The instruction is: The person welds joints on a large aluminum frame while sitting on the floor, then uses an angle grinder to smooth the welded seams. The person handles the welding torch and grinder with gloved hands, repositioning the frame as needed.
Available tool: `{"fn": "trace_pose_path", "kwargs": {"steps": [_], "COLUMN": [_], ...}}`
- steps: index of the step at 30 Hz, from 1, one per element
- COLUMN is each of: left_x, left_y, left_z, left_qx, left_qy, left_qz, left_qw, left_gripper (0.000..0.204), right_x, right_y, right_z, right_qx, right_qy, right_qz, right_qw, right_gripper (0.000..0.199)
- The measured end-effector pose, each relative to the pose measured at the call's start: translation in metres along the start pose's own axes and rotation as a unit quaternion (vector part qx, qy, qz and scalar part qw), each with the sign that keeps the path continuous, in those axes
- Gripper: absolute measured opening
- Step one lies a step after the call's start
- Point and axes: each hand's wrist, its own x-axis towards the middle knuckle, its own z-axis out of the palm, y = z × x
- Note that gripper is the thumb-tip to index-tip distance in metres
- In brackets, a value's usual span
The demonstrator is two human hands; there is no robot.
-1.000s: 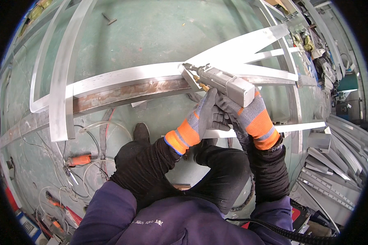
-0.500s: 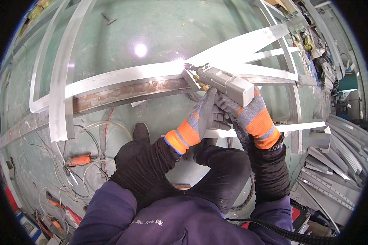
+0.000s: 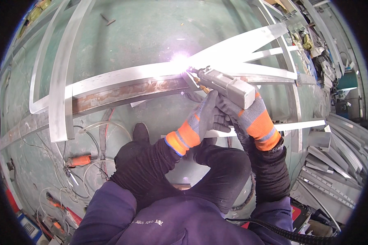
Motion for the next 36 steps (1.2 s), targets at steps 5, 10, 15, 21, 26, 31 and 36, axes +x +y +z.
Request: {"fn": "trace_pose_path", "kwargs": {"steps": [5,10,15,21,26,31,36], "left_x": [0.0,0.0,0.0,-0.002,0.001,-0.004,-0.005], "left_y": [-0.004,-0.008,-0.009,-0.012,-0.019,-0.016,-0.019], "left_z": [-0.003,-0.002,-0.002,-0.001,-0.005,0.001,0.002], "left_qx": [-0.005,0.0,0.001,0.006,-0.024,-0.029,-0.03], "left_qy": [-0.01,-0.011,-0.029,-0.037,-0.061,-0.057,-0.048], "left_qz": [-0.015,-0.022,-0.028,-0.026,-0.029,-0.026,-0.031], "left_qw": [1.0,1.0,0.999,0.999,0.997,0.998,0.998], "left_gripper": [0.075,0.077,0.078,0.078,0.074,0.068,0.064], "right_x": [-0.006,-0.009,-0.012,-0.016,-0.02,-0.021,-0.024], "right_y": [0.001,0.001,0.001,0.003,0.004,0.003,0.002], "right_z": [0.0,-0.003,-0.003,-0.004,-0.004,-0.004,-0.006], "right_qx": [-0.01,-0.011,-0.007,0.005,0.019,0.003,-0.007], "right_qy": [0.024,0.011,0.008,0.005,0.006,0.002,-0.001], "right_qz": [-0.018,-0.009,-0.003,0.008,0.015,0.003,0.0], "right_qw": [0.999,1.0,1.0,1.0,1.0,1.0,1.0], "right_gripper": [0.049,0.049,0.049,0.049,0.049,0.048,0.048]}}
